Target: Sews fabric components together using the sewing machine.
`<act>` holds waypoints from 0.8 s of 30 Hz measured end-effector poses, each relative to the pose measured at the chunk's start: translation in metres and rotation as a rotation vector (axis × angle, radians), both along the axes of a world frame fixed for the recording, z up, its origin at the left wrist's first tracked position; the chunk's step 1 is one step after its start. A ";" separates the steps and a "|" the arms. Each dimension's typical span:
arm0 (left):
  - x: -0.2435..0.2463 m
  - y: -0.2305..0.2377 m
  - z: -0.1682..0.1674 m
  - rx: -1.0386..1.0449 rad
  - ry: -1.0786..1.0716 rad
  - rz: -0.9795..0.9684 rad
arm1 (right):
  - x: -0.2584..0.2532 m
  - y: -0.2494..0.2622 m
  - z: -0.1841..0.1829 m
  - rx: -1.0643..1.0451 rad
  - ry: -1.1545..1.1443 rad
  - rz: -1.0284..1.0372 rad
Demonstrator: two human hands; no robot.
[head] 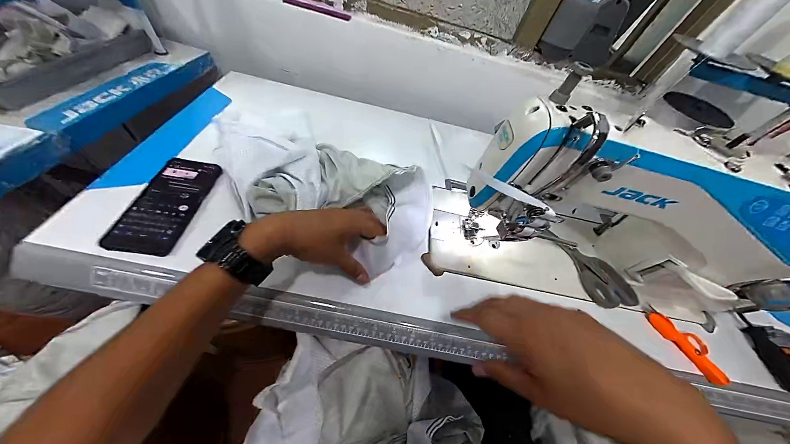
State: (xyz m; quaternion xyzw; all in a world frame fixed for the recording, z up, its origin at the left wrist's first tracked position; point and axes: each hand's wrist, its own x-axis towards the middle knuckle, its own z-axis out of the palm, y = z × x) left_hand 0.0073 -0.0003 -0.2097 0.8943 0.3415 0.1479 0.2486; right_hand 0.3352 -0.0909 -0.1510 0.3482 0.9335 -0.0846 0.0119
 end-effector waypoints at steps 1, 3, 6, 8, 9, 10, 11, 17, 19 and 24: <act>-0.011 -0.010 0.009 0.019 0.030 -0.062 | -0.022 0.012 0.002 0.072 0.016 0.037; -0.014 -0.036 0.035 0.079 0.221 -0.095 | -0.073 0.049 0.005 0.074 0.058 0.172; -0.005 -0.067 0.069 0.159 0.440 -0.095 | -0.136 0.110 -0.006 -0.131 0.070 0.513; -0.011 -0.080 0.073 0.247 0.473 -0.018 | -0.156 0.121 -0.014 -0.279 -0.014 0.567; -0.017 -0.088 0.067 0.317 0.473 0.051 | -0.158 0.118 -0.021 -0.261 -0.023 0.555; -0.022 -0.098 0.054 0.397 0.450 0.137 | -0.154 0.111 -0.028 -0.161 0.008 0.537; -0.027 -0.108 0.037 0.474 0.408 0.229 | -0.145 0.102 -0.036 0.008 0.092 0.515; -0.011 -0.129 -0.050 0.997 -0.025 0.532 | -0.098 0.067 -0.087 0.847 0.742 0.252; -0.004 -0.123 -0.058 1.003 -0.213 0.477 | -0.094 0.062 -0.095 0.841 0.804 0.198; -0.003 -0.110 -0.051 0.868 -0.585 0.442 | -0.093 0.057 -0.094 0.802 0.782 0.086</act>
